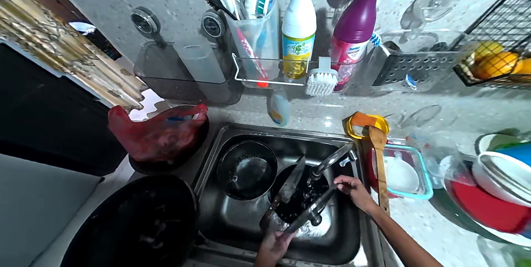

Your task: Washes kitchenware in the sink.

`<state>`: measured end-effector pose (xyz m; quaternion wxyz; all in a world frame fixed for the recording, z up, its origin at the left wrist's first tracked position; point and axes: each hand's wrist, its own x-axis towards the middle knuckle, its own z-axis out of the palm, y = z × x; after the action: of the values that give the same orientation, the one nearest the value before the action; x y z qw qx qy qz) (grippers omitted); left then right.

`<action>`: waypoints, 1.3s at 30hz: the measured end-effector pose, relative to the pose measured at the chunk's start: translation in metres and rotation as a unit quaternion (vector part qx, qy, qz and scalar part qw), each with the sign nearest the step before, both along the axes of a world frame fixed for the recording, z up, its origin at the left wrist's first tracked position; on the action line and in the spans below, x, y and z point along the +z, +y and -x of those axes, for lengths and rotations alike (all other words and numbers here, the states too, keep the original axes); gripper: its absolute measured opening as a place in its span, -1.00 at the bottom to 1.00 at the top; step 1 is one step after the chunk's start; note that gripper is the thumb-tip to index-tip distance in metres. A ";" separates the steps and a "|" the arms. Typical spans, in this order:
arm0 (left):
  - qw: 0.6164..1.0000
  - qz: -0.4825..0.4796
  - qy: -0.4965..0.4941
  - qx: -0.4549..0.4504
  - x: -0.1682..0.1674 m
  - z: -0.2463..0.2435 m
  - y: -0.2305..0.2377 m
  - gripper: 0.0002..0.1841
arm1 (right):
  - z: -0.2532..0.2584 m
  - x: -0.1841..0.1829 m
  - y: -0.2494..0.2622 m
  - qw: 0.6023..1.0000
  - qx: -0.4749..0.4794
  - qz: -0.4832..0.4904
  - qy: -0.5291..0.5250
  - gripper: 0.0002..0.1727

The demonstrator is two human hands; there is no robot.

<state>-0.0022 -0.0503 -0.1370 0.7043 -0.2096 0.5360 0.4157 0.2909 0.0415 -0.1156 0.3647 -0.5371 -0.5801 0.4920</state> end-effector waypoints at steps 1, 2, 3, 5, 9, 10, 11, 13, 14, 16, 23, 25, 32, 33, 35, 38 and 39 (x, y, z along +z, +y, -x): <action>0.999 0.016 0.020 -0.026 0.003 -0.004 0.002 -0.76 | -0.004 0.000 -0.003 1.000 0.006 -0.022 0.006 -0.74; 0.997 0.026 0.049 -0.053 0.004 -0.008 0.004 -0.81 | -0.008 0.001 -0.007 0.999 0.014 -0.047 0.017 -0.74; 0.997 0.008 0.042 -0.067 0.006 -0.007 0.005 -0.76 | -0.011 0.004 -0.009 0.997 0.023 -0.073 0.023 -0.73; 0.995 -0.041 0.027 -0.089 -0.001 -0.004 0.005 -0.66 | -0.015 0.019 -0.015 0.993 0.054 -0.102 0.010 -0.70; 0.987 -0.117 0.021 -0.111 -0.009 0.001 0.003 -0.53 | -0.013 0.044 -0.022 0.980 0.114 -0.115 -0.120 -0.55; 0.987 -0.121 0.025 -0.102 -0.008 0.001 0.004 -0.53 | -0.011 0.051 -0.021 0.971 0.131 -0.102 -0.172 -0.53; 0.988 -0.124 0.030 -0.091 -0.004 0.001 0.004 -0.54 | -0.006 0.056 -0.018 0.956 0.150 -0.084 -0.238 -0.52; 0.985 -0.150 0.033 -0.079 0.004 -0.001 0.008 -0.54 | 0.009 0.053 -0.006 0.902 0.190 -0.038 -0.386 -0.48; 0.983 -0.164 0.032 -0.074 0.008 -0.003 0.010 -0.54 | 0.020 0.046 0.003 0.870 0.200 -0.020 -0.450 -0.41; 0.980 -0.185 0.030 -0.069 0.015 -0.007 0.016 -0.54 | 0.043 0.031 0.023 0.828 0.198 0.022 -0.525 -0.17; 0.975 -0.220 -0.007 -0.011 0.035 -0.012 0.032 -0.56 | 0.156 0.015 0.039 0.909 0.130 -0.023 -0.395 -0.06; 0.979 -0.205 0.010 0.014 0.043 -0.012 0.036 -0.66 | 0.174 0.012 0.019 0.908 0.167 -0.123 -0.365 -0.21; 0.946 -0.320 0.019 0.041 0.020 0.032 0.031 -0.52 | 0.083 -0.021 -0.039 0.856 0.324 -0.234 -0.328 -0.48; 0.946 -0.320 0.015 0.046 0.017 0.036 0.029 -0.53 | 0.066 -0.023 -0.036 0.858 0.306 -0.227 -0.344 -0.48; 0.950 -0.307 0.007 0.054 0.013 0.041 0.025 -0.55 | 0.043 -0.018 -0.023 0.864 0.263 -0.198 -0.381 -0.44; 0.954 -0.296 -0.015 0.048 0.007 0.039 0.021 -0.56 | 0.037 -0.005 -0.001 0.920 0.154 -0.121 -0.339 -0.27; 0.955 -0.293 -0.024 0.043 0.005 0.038 0.020 -0.56 | 0.040 0.001 0.007 0.946 0.115 -0.075 -0.293 -0.13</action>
<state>-0.0401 -0.0306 -0.1324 0.7290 -0.0263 0.3640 0.5791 0.2507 0.0488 -0.1147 0.1586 -0.5584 -0.7544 0.3064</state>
